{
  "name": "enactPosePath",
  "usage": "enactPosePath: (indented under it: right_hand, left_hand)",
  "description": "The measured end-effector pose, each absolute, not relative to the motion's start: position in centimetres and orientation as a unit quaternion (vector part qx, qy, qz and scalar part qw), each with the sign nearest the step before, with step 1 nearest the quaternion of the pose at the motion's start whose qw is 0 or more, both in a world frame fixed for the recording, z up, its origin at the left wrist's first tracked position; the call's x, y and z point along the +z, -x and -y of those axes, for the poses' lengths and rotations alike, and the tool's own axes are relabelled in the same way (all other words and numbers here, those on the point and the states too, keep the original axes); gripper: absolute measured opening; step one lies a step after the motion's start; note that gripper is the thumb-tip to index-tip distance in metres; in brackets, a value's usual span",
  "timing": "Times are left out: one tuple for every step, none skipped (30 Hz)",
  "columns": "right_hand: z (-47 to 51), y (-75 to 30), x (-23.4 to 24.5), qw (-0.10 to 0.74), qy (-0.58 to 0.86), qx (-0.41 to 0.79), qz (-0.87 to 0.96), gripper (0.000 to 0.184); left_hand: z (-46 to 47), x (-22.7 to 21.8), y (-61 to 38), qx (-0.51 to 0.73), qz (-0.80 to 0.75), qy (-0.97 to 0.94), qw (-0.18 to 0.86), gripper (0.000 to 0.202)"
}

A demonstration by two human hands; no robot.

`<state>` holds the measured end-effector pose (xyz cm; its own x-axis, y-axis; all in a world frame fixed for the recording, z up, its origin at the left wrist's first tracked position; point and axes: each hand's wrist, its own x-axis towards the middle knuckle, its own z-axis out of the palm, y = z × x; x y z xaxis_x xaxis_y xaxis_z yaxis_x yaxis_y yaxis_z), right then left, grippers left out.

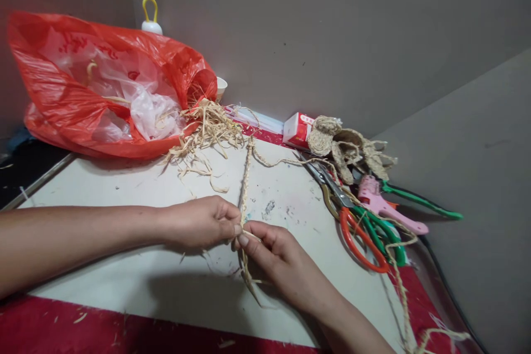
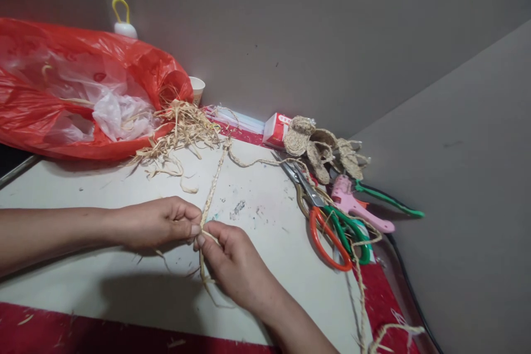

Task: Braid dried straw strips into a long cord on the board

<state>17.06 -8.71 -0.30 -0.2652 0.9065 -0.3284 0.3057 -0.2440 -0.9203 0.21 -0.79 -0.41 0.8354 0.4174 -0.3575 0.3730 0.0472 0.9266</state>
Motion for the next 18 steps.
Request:
enactPosePath:
  right_hand:
    - [8.7, -17.2, -0.2, 0.258, 0.545, 0.575, 0.553, 0.031]
    - [8.7, -17.3, -0.1, 0.250, 0.542, 0.585, 0.549, 0.031]
    - [8.6, -17.5, 0.1, 0.240, 0.540, 0.596, 0.543, 0.030]
    - [8.6, -17.6, 0.2, 0.229, 0.537, 0.608, 0.538, 0.030]
    - [8.6, -17.8, 0.3, 0.220, 0.536, 0.616, 0.534, 0.030]
    - [8.6, -17.9, 0.4, 0.214, 0.536, 0.618, 0.534, 0.029]
    - [8.5, -18.1, 0.5, 0.213, 0.538, 0.613, 0.538, 0.029]
    - [8.5, -18.1, 0.5, 0.215, 0.541, 0.603, 0.546, 0.029]
    - [8.5, -18.2, 0.6, 0.217, 0.544, 0.589, 0.557, 0.029]
    - [8.5, -18.2, 0.6, 0.218, 0.548, 0.572, 0.570, 0.029]
    - [8.5, -18.1, 0.6, 0.216, 0.555, 0.556, 0.580, 0.030]
    - [8.5, -18.1, 0.5, 0.213, 0.564, 0.539, 0.588, 0.031]
    - [8.6, -17.9, 0.5, 0.210, 0.575, 0.524, 0.592, 0.031]
    - [8.7, -17.8, 0.4, 0.212, 0.586, 0.511, 0.593, 0.032]
    - [8.8, -17.6, 0.3, 0.217, 0.594, 0.504, 0.589, 0.033]
    - [9.0, -17.4, 0.2, 0.227, 0.599, 0.504, 0.579, 0.033]
    - [9.2, -17.2, 0.1, 0.240, 0.602, 0.513, 0.563, 0.034]
    - [9.4, -16.9, 0.0, 0.254, 0.604, 0.528, 0.540, 0.034]
  left_hand:
    - [0.9, -0.4, -0.2, 0.020, -0.289, -0.689, 0.664, 0.026]
    - [0.9, -0.4, -0.2, 0.022, -0.293, -0.690, 0.662, 0.027]
    - [1.0, -0.4, -0.2, 0.024, -0.298, -0.691, 0.658, 0.028]
    - [1.1, -0.4, -0.2, 0.027, -0.303, -0.693, 0.654, 0.028]
    - [1.2, -0.4, -0.2, 0.029, -0.308, -0.694, 0.650, 0.029]
    - [1.3, -0.4, -0.2, 0.031, -0.314, -0.697, 0.644, 0.029]
    - [1.4, -0.4, -0.2, 0.031, -0.319, -0.701, 0.637, 0.029]
    - [1.5, -0.4, -0.2, 0.031, -0.324, -0.707, 0.628, 0.029]
    - [1.5, -0.4, -0.2, 0.029, -0.328, -0.714, 0.618, 0.028]
    - [1.6, -0.3, -0.3, 0.028, -0.331, -0.721, 0.608, 0.027]
    - [1.6, -0.3, -0.3, 0.029, -0.333, -0.727, 0.600, 0.027]
    - [1.6, -0.3, -0.3, 0.032, -0.330, -0.734, 0.593, 0.026]
    - [1.7, -0.3, -0.3, 0.039, -0.326, -0.741, 0.586, 0.025]
    - [1.7, -0.3, -0.4, 0.050, -0.321, -0.749, 0.578, 0.024]
    - [1.7, -0.3, -0.4, 0.062, -0.315, -0.757, 0.569, 0.023]
    - [1.8, -0.4, -0.4, 0.072, -0.311, -0.765, 0.559, 0.022]
    - [1.8, -0.4, -0.4, 0.079, -0.309, -0.770, 0.552, 0.022]
    - [1.9, -0.4, -0.5, 0.083, -0.308, -0.771, 0.551, 0.022]
